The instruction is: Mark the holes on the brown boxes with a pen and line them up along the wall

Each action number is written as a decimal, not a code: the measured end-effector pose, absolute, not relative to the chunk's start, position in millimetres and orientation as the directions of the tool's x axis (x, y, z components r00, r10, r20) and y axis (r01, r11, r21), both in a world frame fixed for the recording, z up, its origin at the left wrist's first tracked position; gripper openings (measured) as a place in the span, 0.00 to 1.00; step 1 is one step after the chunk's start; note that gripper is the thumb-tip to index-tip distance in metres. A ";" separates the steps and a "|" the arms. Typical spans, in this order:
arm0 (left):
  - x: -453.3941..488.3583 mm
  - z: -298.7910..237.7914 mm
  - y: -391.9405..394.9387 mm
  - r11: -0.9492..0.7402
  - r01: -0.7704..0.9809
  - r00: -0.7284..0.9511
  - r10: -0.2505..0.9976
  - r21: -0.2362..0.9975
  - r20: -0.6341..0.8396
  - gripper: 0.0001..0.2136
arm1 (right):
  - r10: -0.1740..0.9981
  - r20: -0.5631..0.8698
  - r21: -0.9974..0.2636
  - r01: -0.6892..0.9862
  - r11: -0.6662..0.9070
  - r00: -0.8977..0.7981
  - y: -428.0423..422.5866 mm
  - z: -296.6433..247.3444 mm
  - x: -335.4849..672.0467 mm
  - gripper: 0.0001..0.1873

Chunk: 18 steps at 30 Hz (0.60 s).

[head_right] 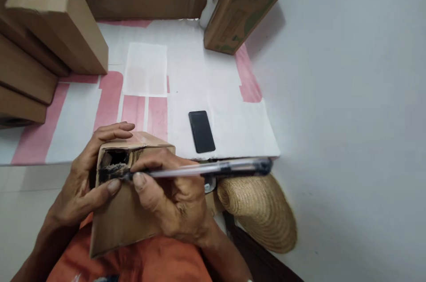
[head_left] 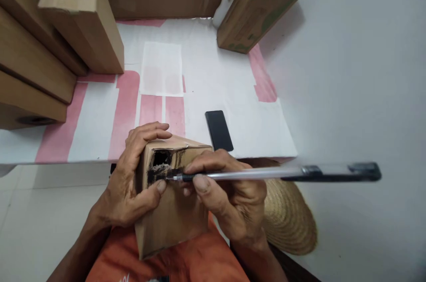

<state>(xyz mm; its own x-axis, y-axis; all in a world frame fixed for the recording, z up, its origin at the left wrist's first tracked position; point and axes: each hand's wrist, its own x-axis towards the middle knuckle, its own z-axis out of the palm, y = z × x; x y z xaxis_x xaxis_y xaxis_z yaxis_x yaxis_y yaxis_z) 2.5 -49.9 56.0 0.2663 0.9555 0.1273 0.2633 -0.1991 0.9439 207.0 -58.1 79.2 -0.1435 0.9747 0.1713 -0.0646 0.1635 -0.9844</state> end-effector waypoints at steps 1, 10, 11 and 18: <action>1.5 55.3 -49.6 -0.198 0.263 0.264 0.956 0.944 0.126 0.25 | 0.982 0.153 -0.988 -0.054 0.148 -0.111 -58.0 80.0 208.7 0.05; -6.4 51.6 -50.6 -0.103 0.217 0.163 0.984 0.971 0.068 0.23 | 0.980 0.132 -0.989 0.093 0.119 0.152 41.2 37.7 241.1 0.12; -6.4 51.3 -51.0 -0.097 0.215 0.161 0.985 0.972 0.062 0.24 | 0.994 0.059 -0.964 0.262 0.034 0.087 58.7 25.4 245.3 0.12; -13.9 41.7 -52.2 -0.050 0.257 0.131 0.991 0.965 0.017 0.27 | 0.938 -0.337 -0.383 0.899 -0.211 0.076 106.4 -34.4 235.6 0.11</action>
<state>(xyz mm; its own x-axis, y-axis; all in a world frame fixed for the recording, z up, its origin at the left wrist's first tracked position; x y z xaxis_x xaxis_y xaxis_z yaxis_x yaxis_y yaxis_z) -13.9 -52.2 41.7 0.1308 0.9913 0.0167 0.2566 -0.0501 0.9652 235.6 106.4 -34.4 0.0763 0.9383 -0.3373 0.8991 -0.2110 -0.3835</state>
